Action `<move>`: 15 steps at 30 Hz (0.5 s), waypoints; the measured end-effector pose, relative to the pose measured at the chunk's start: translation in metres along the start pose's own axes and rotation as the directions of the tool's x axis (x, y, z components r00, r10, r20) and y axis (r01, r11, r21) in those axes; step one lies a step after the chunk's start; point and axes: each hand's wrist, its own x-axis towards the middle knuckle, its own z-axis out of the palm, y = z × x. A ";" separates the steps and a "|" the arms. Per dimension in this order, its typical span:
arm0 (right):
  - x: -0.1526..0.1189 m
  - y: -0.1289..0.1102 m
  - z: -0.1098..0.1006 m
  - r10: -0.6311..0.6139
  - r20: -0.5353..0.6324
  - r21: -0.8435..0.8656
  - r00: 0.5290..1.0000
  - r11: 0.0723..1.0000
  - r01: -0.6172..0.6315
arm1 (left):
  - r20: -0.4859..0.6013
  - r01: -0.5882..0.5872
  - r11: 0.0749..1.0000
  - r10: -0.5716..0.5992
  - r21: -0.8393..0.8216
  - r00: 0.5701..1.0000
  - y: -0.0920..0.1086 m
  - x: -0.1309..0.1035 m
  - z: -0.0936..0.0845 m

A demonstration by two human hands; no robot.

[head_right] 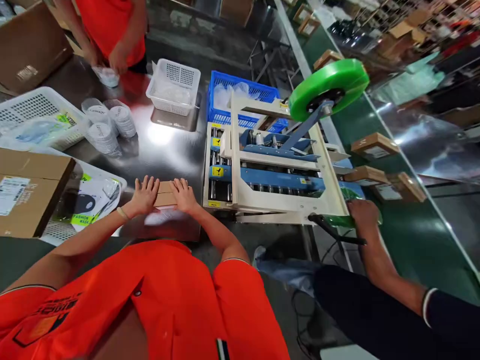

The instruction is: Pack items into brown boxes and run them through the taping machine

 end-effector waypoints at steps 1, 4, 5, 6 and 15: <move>0.005 0.007 0.000 -0.012 -0.013 0.019 1.000 1.000 0.012 | -0.008 -0.005 1.000 0.005 0.018 1.000 0.000 0.002 -0.002; 0.020 0.033 0.000 0.092 -0.130 0.105 0.987 0.991 -0.079 | -0.063 0.010 1.000 -0.009 0.016 0.998 -0.001 0.026 -0.013; 0.023 0.040 0.002 0.208 -0.190 0.153 0.960 0.972 -0.180 | -0.071 0.017 1.000 -0.017 0.006 0.997 -0.003 0.040 -0.018; 0.023 0.047 0.006 0.347 -0.241 0.213 0.906 0.930 -0.300 | -0.077 0.020 1.000 -0.020 -0.004 0.997 -0.005 0.057 -0.023; -0.076 0.036 0.028 0.523 -0.306 0.401 0.795 0.828 -0.391 | -0.118 -0.055 0.998 0.058 0.027 0.991 -0.018 0.158 -0.050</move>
